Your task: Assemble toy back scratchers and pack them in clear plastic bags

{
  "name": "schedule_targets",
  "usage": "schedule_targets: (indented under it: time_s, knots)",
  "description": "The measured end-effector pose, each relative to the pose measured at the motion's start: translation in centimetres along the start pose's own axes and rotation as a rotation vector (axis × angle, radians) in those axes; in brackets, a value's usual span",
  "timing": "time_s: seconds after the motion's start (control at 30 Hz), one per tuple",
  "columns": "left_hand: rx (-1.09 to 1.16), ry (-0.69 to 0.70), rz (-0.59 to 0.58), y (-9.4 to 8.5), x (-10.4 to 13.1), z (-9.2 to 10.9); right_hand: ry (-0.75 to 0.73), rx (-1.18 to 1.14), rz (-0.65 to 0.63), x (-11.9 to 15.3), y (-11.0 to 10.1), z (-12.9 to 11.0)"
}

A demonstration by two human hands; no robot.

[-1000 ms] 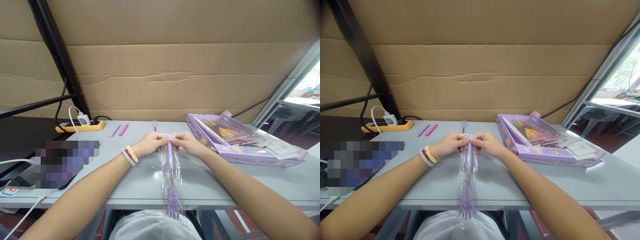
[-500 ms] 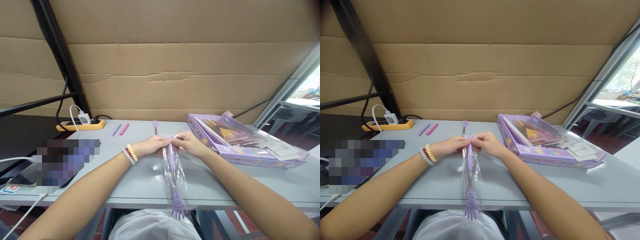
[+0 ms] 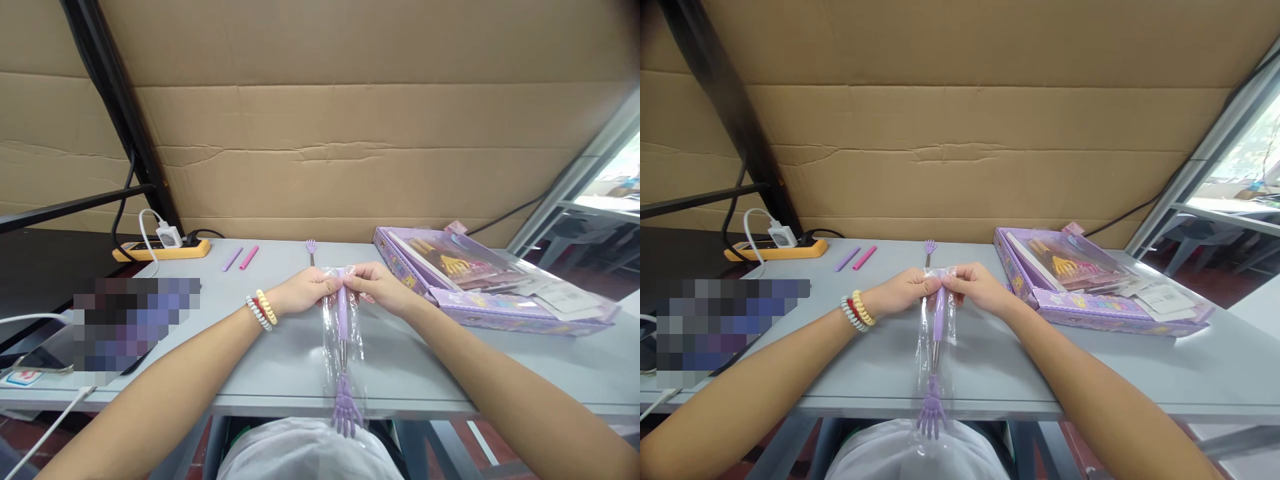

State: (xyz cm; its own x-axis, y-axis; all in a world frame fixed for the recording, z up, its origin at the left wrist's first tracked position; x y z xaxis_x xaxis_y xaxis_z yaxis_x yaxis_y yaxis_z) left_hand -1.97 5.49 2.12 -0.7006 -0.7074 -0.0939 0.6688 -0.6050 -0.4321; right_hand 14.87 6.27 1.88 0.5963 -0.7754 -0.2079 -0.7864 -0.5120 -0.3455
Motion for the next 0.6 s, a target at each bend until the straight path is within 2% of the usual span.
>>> schedule_targets:
  time_s: [0.17, 0.33, 0.6]
  knots:
    - [-0.014, 0.039, 0.022, -0.03, 0.15, 0.31, 0.0, -0.004, -0.06, 0.1, 0.12, -0.26]
    - [-0.005, 0.025, 0.021, 0.03, 0.29, 0.41, -0.026, 0.017, -0.015, -0.03, -0.04, -0.23]
    - [0.065, -0.052, -0.062, 0.15, 0.14, -0.05, -0.087, 0.04, -0.018, -0.1, -0.01, -0.48]
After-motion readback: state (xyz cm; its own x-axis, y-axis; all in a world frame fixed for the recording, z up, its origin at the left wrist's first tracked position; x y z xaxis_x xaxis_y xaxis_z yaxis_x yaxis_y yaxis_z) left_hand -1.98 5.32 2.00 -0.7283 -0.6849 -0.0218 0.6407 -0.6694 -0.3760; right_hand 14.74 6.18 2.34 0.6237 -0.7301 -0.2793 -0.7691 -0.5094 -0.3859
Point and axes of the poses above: each hand's wrist, its own x-axis away from the middle knuckle, its own y-axis out of the palm, z = x × y, the point moved 2 cm from there along -x, towards the middle knuckle, and after that the axes turned 3 degrees about -y, right-handed, at the moved point
